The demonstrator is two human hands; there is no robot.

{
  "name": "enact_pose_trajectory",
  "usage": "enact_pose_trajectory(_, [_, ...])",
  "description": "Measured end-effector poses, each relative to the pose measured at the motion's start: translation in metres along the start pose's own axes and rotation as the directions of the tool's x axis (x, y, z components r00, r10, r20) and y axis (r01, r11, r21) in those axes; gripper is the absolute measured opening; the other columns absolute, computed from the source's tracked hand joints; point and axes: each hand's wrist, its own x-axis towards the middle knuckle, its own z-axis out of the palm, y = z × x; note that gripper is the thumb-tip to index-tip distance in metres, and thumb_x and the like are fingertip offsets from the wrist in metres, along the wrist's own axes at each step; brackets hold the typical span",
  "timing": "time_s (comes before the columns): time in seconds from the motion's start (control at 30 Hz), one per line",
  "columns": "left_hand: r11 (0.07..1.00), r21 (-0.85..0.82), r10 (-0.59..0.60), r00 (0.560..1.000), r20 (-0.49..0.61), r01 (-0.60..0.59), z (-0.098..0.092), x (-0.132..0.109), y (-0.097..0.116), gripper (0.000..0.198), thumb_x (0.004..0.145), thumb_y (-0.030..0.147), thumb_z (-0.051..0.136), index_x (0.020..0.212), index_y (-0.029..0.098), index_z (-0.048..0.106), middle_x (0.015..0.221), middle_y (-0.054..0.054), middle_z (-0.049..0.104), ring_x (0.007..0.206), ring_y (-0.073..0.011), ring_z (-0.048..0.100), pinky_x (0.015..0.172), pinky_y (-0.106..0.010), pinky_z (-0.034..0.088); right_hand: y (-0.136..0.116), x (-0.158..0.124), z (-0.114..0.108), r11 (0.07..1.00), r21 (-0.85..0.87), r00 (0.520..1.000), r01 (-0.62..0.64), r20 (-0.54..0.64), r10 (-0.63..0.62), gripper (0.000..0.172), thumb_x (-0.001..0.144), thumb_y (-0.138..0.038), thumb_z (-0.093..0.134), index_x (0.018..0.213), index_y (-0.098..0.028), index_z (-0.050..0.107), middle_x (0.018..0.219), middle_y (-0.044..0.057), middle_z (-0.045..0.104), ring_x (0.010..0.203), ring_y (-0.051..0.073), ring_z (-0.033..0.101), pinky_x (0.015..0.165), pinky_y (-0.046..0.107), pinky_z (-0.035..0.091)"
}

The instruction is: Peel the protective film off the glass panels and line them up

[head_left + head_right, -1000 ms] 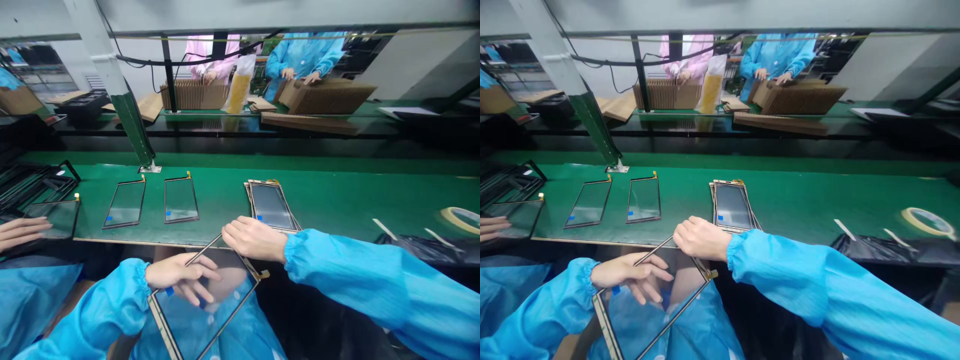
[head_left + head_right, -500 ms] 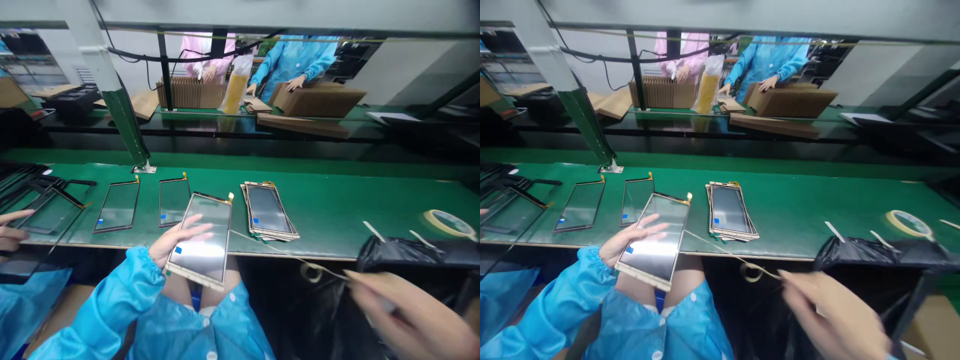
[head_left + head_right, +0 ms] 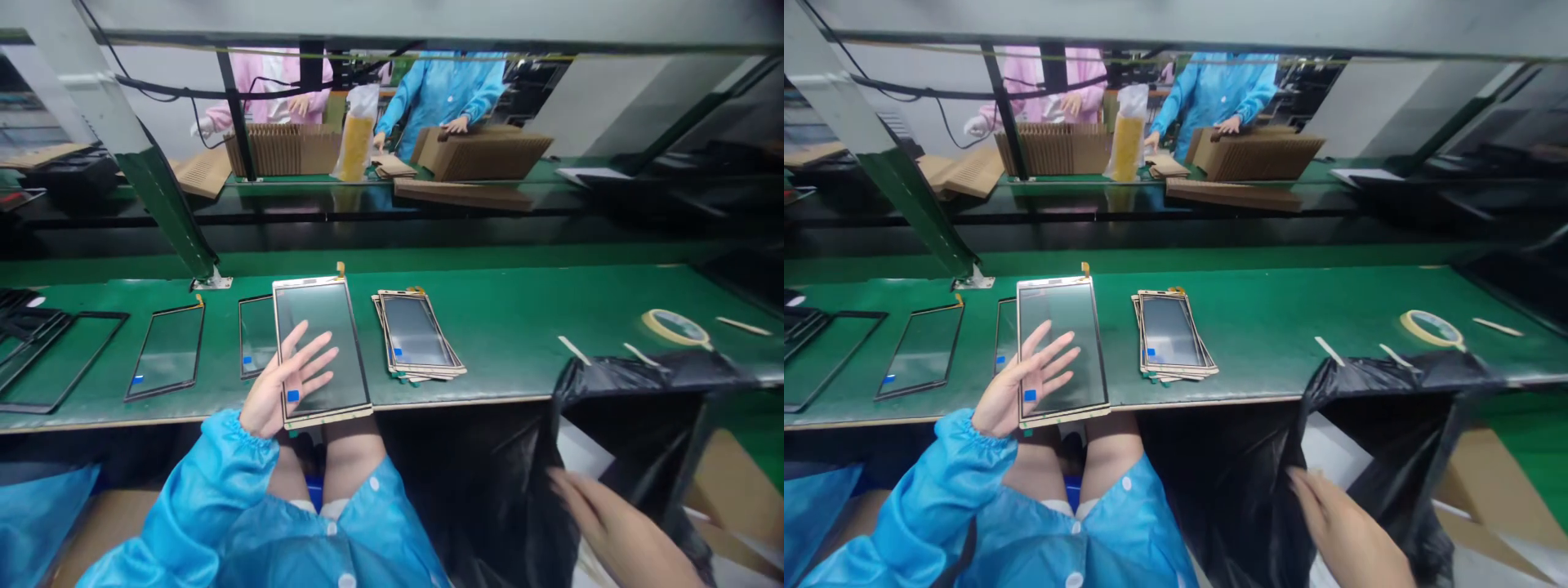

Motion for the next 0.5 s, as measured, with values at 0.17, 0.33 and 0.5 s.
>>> enact_pose_trajectory(0.17, [0.987, 0.092, 0.127, 0.991, 0.036, -0.130, 0.018, -0.021, -0.005, 0.048, 0.095, 0.028, 0.052, 0.142, 0.034, 0.041, 0.142, -0.007, 0.055, 0.127, -0.0266, 0.055, 0.096, -0.039, 0.049, -0.143, 0.038, 0.036, 0.771, 0.635, 0.833, 0.049, 0.400, -0.383, 0.043, 0.090, -0.046, 0.046, 0.119, -0.018, 0.059, 0.101, 0.010, 0.069, 0.081, 0.020, 0.068, 0.074, 0.031, 0.056])
enact_pose_trajectory(0.33, [0.951, 0.214, 0.236, 0.971, -0.032, -0.224, 0.019, -0.040, -0.006, 0.055, 0.091, 0.035, 0.060, 0.143, 0.029, 0.042, 0.140, -0.011, 0.056, 0.125, -0.0297, 0.056, 0.096, -0.041, 0.049, -0.206, 0.048, 0.045, 0.757, 0.592, 0.663, 0.278, 0.452, -0.597, 0.021, 0.093, -0.028, 0.042, 0.089, -0.019, 0.060, 0.081, 0.004, 0.065, 0.071, 0.016, 0.061, 0.068, 0.027, 0.047])
enact_pose_trajectory(0.5, [0.925, 0.250, 0.308, 0.950, -0.048, -0.287, 0.023, -0.046, -0.013, 0.053, 0.090, 0.036, 0.061, 0.140, 0.027, 0.046, 0.136, -0.011, 0.059, 0.123, -0.0304, 0.057, 0.096, -0.041, 0.049, -0.208, 0.050, 0.042, 0.795, 0.230, 0.651, 0.561, 0.470, -0.596, 0.026, 0.098, -0.024, 0.038, 0.077, -0.020, 0.054, 0.077, 0.003, 0.064, 0.073, 0.018, 0.061, 0.063, 0.027, 0.035])
